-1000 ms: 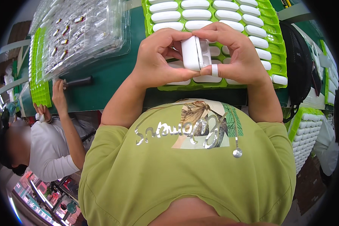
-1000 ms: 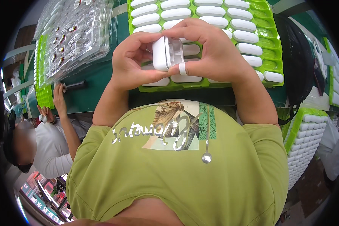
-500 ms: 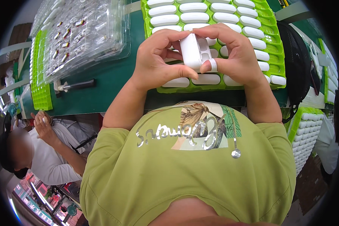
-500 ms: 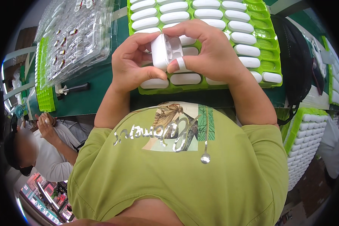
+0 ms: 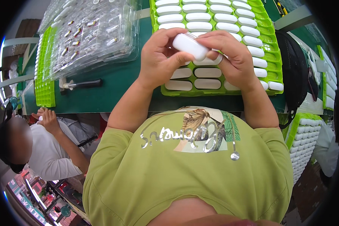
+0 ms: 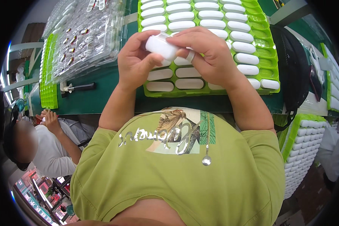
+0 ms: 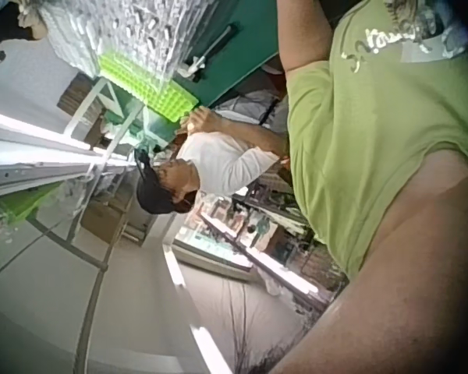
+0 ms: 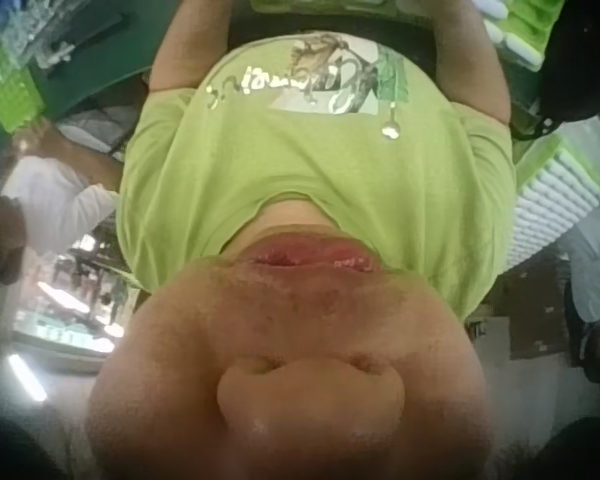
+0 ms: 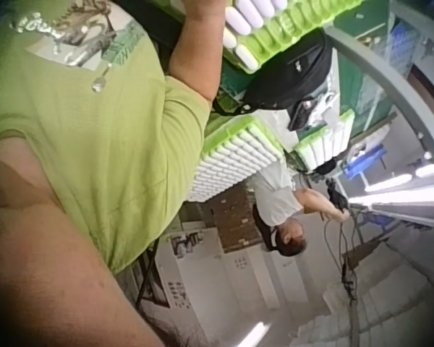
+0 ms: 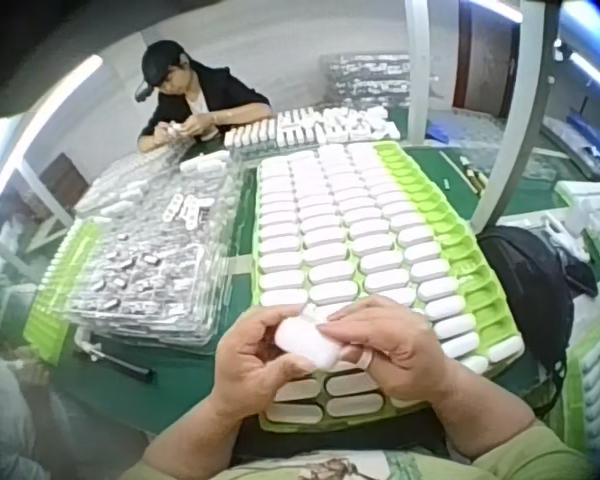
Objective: The person repeatedly picks up white plastic cases from a green tray, inserts small cylindrical components into the cases, closes the cases, and places them into a clear plastic tray. The person continues this repetitive assembly process throughout the clip.
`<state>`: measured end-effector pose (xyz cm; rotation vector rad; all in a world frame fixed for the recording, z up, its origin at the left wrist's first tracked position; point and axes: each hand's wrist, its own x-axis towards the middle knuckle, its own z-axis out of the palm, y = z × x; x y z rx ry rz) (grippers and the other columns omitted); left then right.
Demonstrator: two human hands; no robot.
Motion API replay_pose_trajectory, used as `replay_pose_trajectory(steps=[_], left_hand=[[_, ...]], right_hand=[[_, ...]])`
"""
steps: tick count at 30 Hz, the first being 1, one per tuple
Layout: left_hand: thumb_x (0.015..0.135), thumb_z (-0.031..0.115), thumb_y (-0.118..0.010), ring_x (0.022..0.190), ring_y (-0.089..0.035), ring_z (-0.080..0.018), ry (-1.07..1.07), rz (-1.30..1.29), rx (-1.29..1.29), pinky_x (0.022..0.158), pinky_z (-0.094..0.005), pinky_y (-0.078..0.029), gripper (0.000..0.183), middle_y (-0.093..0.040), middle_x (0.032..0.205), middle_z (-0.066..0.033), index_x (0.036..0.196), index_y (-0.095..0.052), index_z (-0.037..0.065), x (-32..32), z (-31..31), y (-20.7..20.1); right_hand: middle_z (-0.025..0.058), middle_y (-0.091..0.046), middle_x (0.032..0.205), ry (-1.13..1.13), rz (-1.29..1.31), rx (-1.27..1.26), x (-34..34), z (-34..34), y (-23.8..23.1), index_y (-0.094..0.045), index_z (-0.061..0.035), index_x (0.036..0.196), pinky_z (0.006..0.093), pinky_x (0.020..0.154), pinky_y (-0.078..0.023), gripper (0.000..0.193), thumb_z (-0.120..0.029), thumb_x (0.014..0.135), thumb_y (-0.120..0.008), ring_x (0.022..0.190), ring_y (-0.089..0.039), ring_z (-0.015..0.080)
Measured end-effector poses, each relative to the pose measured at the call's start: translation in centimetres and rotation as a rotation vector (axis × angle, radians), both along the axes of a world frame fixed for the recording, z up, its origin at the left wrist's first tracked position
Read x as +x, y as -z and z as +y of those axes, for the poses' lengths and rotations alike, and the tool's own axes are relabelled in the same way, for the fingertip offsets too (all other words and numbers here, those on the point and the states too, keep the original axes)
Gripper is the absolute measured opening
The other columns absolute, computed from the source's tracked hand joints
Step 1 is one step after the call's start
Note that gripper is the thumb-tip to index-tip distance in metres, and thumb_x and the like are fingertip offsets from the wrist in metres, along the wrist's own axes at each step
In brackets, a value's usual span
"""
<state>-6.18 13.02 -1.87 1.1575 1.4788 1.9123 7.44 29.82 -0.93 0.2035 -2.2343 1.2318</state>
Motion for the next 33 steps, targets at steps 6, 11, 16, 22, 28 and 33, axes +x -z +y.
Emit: replay_pose_trajectory(steps=[6, 11, 16, 22, 28, 33], left_hand=[[0.077, 0.023, -0.084, 0.061, -0.039, -0.0046, -0.427, 0.569, 0.118, 0.049, -0.0187, -0.033, 0.033, -0.054, 0.094, -0.0019, 0.099, -0.068, 0.003, 0.5, 0.6, -1.3], [0.091, 0.020, -0.066, 0.051, -0.039, -0.0192, -0.645, 0.693, 0.396, 0.045, -0.0343, -0.030, 0.037, -0.041, 0.051, -0.0034, 0.059, -0.053, 0.007, -0.6, 3.9, -3.4], [0.099, 0.026, -0.056, 0.048, -0.045, -0.0175, -0.797, 0.791, 0.387, 0.050, -0.0323, -0.035, 0.047, -0.048, 0.051, -0.0040, 0.057, -0.059, 0.004, -0.9, 6.2, -6.0], [0.103, 0.034, -0.046, 0.052, -0.055, -0.0243, -0.815, 0.551, 0.383, 0.053, -0.0366, -0.042, 0.052, -0.060, 0.059, -0.0099, 0.066, -0.061, 0.000, -0.8, 7.9, -8.8], [0.103, 0.027, -0.046, 0.049, -0.052, -0.0254, -0.951, 0.649, 0.461, 0.050, -0.0368, -0.040, 0.051, -0.055, 0.055, -0.0117, 0.059, -0.054, 0.002, -2.2, 9.0, -8.8], [0.103, 0.028, -0.046, 0.049, -0.052, -0.0259, -0.951, 0.548, 0.441, 0.050, -0.0368, -0.040, 0.052, -0.054, 0.054, -0.0118, 0.059, -0.054, 0.002, -2.6, 9.6, -8.8]], right_hand=[[0.0064, -0.069, 0.093, 0.267, 0.203, 0.194, -0.5, -1.0, -1.3, -0.070, -0.0079, 0.105, 0.0363, 0.079, -0.046, 0.038, -0.012, 0.069, -0.080, 0.087, -0.057, 0.0251], [0.0082, -0.067, 0.088, 0.264, 0.368, 0.262, -1.9, -2.2, -3.3, -0.068, -0.0049, 0.096, 0.0351, 0.073, -0.045, 0.024, -0.014, 0.076, -0.077, 0.078, -0.056, 0.0246], [0.0067, -0.053, 0.058, 0.547, 0.367, -0.256, -6.3, -3.1, -4.7, -0.056, -0.0039, 0.064, 0.0359, 0.054, -0.040, 0.041, -0.033, 0.091, -0.066, 0.057, -0.050, 0.0204], [0.0096, -0.041, 0.052, 0.703, 0.693, -0.149, -9.2, -2.9, -7.9, -0.044, -0.0029, 0.056, 0.0373, 0.048, -0.031, 0.049, -0.024, 0.097, -0.060, 0.048, -0.038, 0.0218], [0.0146, -0.042, 0.052, 0.804, 0.685, -0.023, -10.9, -1.5, -7.5, -0.042, -0.0036, 0.054, 0.0409, 0.049, -0.033, 0.047, -0.020, 0.093, -0.064, 0.048, -0.043, 0.0293], [0.0156, -0.042, 0.052, 0.838, 0.722, 0.103, -11.0, -1.1, -8.2, -0.043, -0.0034, 0.054, 0.0422, 0.048, -0.033, 0.046, -0.019, 0.090, -0.067, 0.047, -0.042, 0.0313]])
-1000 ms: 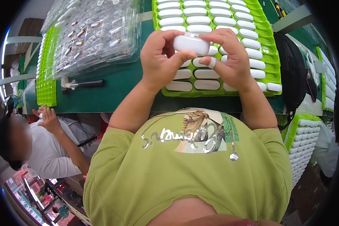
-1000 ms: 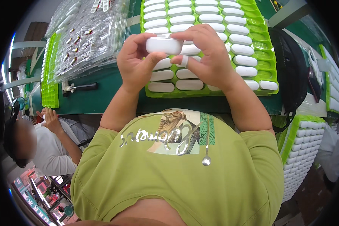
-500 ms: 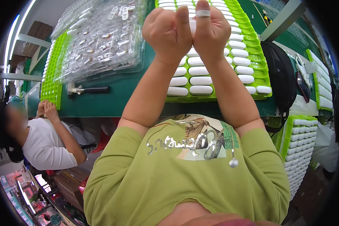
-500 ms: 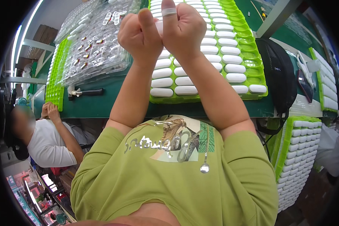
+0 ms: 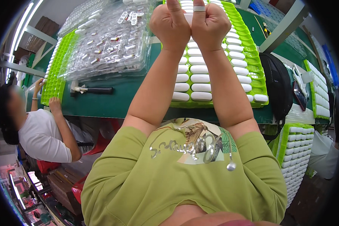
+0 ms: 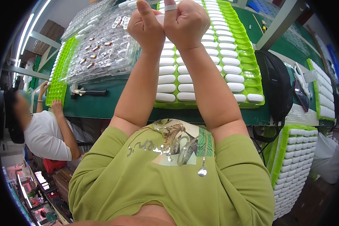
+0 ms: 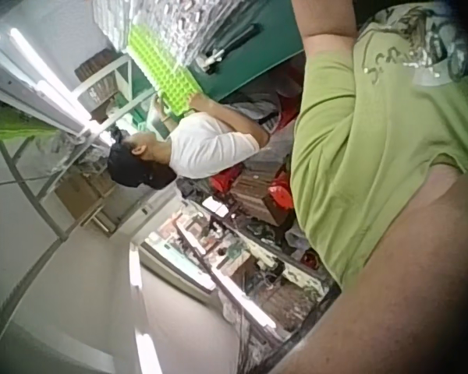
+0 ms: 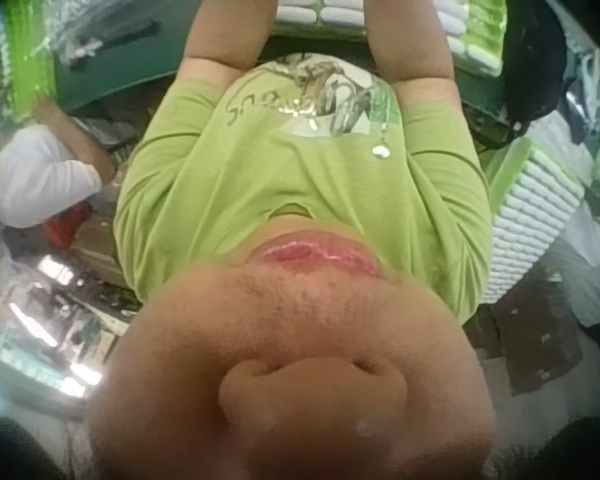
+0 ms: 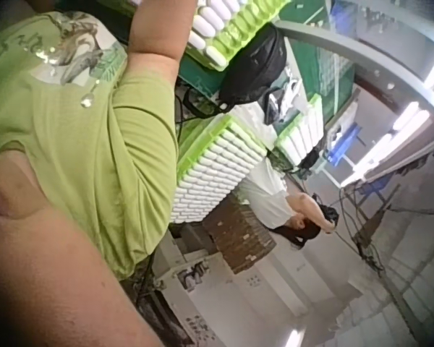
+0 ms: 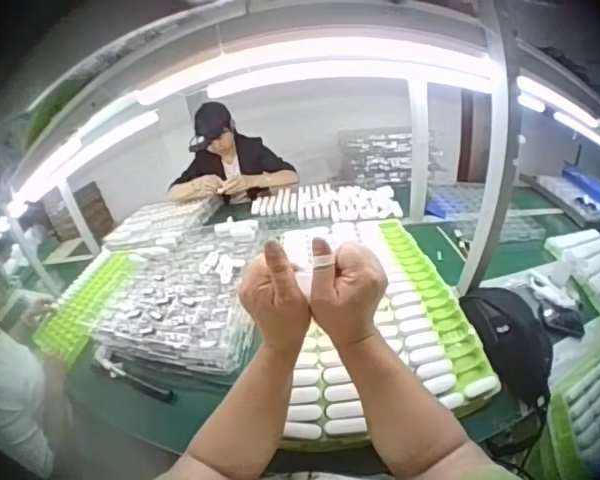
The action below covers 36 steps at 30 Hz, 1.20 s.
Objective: The person repeatedly picks up white plastic cases from a green tray, inserts small cylindrical components into the cases, closes the cases, and places them into a clear plastic tray. The person continues this repetitive assembly process throughout the clip.
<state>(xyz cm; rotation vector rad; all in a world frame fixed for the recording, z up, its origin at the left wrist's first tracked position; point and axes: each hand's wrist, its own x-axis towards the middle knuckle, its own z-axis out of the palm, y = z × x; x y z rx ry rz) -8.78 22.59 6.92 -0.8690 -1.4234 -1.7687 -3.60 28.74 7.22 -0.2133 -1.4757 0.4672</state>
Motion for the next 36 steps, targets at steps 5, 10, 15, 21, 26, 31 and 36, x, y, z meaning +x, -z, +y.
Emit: replay_pose_trajectory(steps=[5, 10, 15, 21, 26, 31, 36], left_hand=[[0.103, 0.030, -0.045, 0.049, -0.052, -0.0273, 0.107, -0.199, 0.039, 0.050, -0.0389, -0.039, 0.053, -0.055, 0.054, -0.0135, 0.060, -0.056, 0.001, -1.8, 0.8, 0.4], [0.101, 0.023, -0.047, 0.048, -0.052, -0.0350, -0.104, -0.151, -0.081, 0.049, -0.0436, -0.039, 0.050, -0.056, 0.054, -0.0184, 0.059, -0.058, -0.001, -2.0, 1.2, 0.0], [0.099, 0.019, -0.047, 0.052, -0.057, -0.0394, -0.248, -0.145, -0.174, 0.050, -0.0473, -0.040, 0.047, -0.059, 0.056, -0.0198, 0.059, -0.061, -0.001, -1.5, 1.2, 1.2], [0.093, 0.029, -0.066, 0.055, -0.057, -0.0162, 0.112, -0.180, -0.191, 0.055, -0.0290, -0.048, 0.031, -0.063, 0.075, -0.0088, 0.097, -0.063, -0.002, -0.3, -1.9, 3.0], [0.094, 0.017, -0.066, 0.061, -0.060, -0.0131, 0.877, -0.668, -0.149, 0.053, -0.0238, -0.050, 0.056, -0.065, 0.085, -0.0111, 0.135, -0.036, -0.006, 1.7, -6.3, 4.2], [0.090, 0.008, -0.069, 0.065, -0.063, -0.0142, 0.755, -0.464, -0.195, 0.058, -0.0255, -0.054, 0.068, -0.068, 0.093, -0.0144, 0.143, -0.027, -0.001, 2.3, -8.8, 5.6], [0.088, 0.000, -0.069, 0.080, -0.067, -0.0156, 0.725, -0.396, -0.272, 0.070, -0.0285, -0.058, 0.077, -0.067, 0.102, -0.0149, 0.148, -0.021, 0.002, 2.4, -10.6, 7.1]], right_hand=[[0.0159, -0.041, 0.050, -0.074, -0.007, -0.009, -1.0, 0.1, -0.9, -0.041, -0.0039, 0.053, 0.0413, 0.045, -0.032, 0.045, -0.015, 0.084, -0.071, 0.045, -0.041, 0.0312], [0.0159, -0.041, 0.049, -0.025, -0.031, 0.060, -2.6, 1.9, 0.1, -0.041, -0.0048, 0.051, 0.0407, 0.045, -0.033, 0.044, -0.014, 0.080, -0.072, 0.043, -0.041, 0.0285], [0.0132, -0.043, 0.048, -0.064, -0.115, -0.134, -2.1, 1.4, 1.5, -0.044, -0.0033, 0.052, 0.0383, 0.046, -0.035, 0.043, -0.017, 0.085, -0.069, 0.044, -0.041, 0.0233], [0.0040, -0.043, 0.050, -0.044, -0.072, 0.011, -1.1, 2.8, 2.5, -0.044, -0.0097, 0.053, 0.0368, 0.045, -0.033, 0.045, -0.026, 0.084, -0.072, 0.047, -0.042, 0.0246], [0.0024, -0.048, 0.056, -0.136, -0.147, 0.286, 1.9, 0.9, 2.8, -0.052, -0.0118, 0.060, 0.0346, 0.047, -0.038, 0.033, -0.021, 0.081, -0.076, 0.052, -0.047, 0.0233], [0.0010, -0.063, 0.079, -0.648, -0.123, -0.449, 4.9, -0.6, 4.7, -0.061, -0.0051, 0.094, 0.0236, 0.054, -0.045, 0.019, -0.019, 0.088, -0.073, 0.063, -0.055, 0.0072], [0.0086, -0.065, 0.088, -1.226, -0.530, -1.081, 6.8, -0.8, 5.5, -0.060, 0.0038, 0.106, 0.0253, 0.067, -0.053, 0.029, -0.020, 0.092, -0.067, 0.071, -0.061, 0.0109]])
